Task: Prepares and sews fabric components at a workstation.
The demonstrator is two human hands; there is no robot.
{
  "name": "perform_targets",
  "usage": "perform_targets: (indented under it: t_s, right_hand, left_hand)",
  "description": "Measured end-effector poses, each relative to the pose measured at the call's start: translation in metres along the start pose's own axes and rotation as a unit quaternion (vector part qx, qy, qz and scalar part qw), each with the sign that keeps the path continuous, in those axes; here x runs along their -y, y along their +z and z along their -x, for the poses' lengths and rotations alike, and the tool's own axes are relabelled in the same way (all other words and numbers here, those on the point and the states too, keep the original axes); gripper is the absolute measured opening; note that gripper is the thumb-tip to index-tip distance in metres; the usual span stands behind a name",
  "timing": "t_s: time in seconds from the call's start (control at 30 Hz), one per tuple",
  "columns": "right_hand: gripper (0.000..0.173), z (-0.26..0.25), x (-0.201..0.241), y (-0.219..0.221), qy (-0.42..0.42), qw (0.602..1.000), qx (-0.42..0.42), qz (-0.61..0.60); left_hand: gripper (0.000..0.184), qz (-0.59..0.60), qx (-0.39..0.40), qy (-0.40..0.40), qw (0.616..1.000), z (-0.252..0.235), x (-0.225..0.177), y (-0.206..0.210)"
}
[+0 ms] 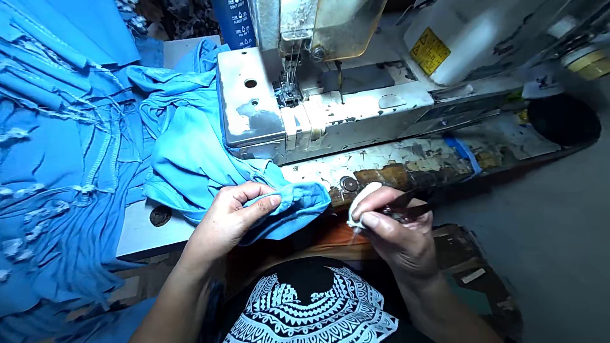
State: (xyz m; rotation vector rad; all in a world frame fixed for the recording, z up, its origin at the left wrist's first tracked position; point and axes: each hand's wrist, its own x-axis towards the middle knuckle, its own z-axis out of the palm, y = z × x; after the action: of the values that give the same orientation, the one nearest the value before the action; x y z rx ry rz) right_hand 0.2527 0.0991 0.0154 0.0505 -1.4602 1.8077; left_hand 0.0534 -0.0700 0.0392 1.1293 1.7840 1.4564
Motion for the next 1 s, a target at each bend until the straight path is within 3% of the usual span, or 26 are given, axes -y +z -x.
perform_targets:
  t_s: [0.17,0.27,0.37,0.5,0.6,0.7,0.8,0.87,0.9,0.93,1.0]
  right_hand:
    - [0.004,-0.008,-0.006,0.008,0.012,0.969,-0.017,0.247]
    - [0.022,-0.008,-0.021,0.033,-0.043,0.925,0.012,0.377]
    - [0.011,-0.009,-0.034,0.045,-0.090,0.903,-0.012,0.419]
    - [0.006,-0.006,-0.036,0.041,-0.035,0.946,-0.005,0.322]
    - [0.008,-0.004,-0.028,0.038,0.097,0.988,0.009,0.123]
    - [0.011,-0.001,-0.011,0.037,0.198,0.968,0.042,-0.145]
    - [0.008,0.001,0.003,0.029,0.174,0.965,0.068,-0.183]
    - [0.010,-0.001,0.005,0.018,0.102,0.993,0.043,-0.049]
    - [0.009,-0.004,0.003,0.009,0.048,0.996,0.020,0.079]
    - [0.008,-0.009,0.000,-0.003,-0.012,0.970,0.001,0.242]
    - [0.013,-0.023,-0.006,-0.030,-0.078,0.837,-0.010,0.541]
  left_hand:
    - [0.013,0.004,-0.009,0.002,1.000,0.000,-0.002,0.004]
    - [0.013,-0.006,-0.009,0.008,1.000,0.000,-0.004,0.010]
    - [0.013,-0.009,-0.008,0.013,1.000,0.000,-0.002,0.012]
    - [0.014,-0.015,0.003,0.022,1.000,0.001,0.001,0.008]
    - [0.014,-0.011,0.005,0.024,1.000,0.000,0.002,0.007]
    - [0.017,-0.005,-0.019,0.010,1.000,-0.003,0.001,0.004]
    - [0.017,0.014,-0.024,0.005,1.000,-0.003,0.000,0.002]
    - [0.016,0.024,-0.018,0.001,1.000,-0.003,0.000,0.001]
    - [0.016,0.027,-0.016,-0.002,0.999,-0.003,0.000,0.001]
    - [0.016,0.027,-0.014,-0.006,1.000,-0.003,0.000,0.000]
    - [0.017,0.019,-0.012,-0.016,1.000,-0.002,-0.003,-0.001]
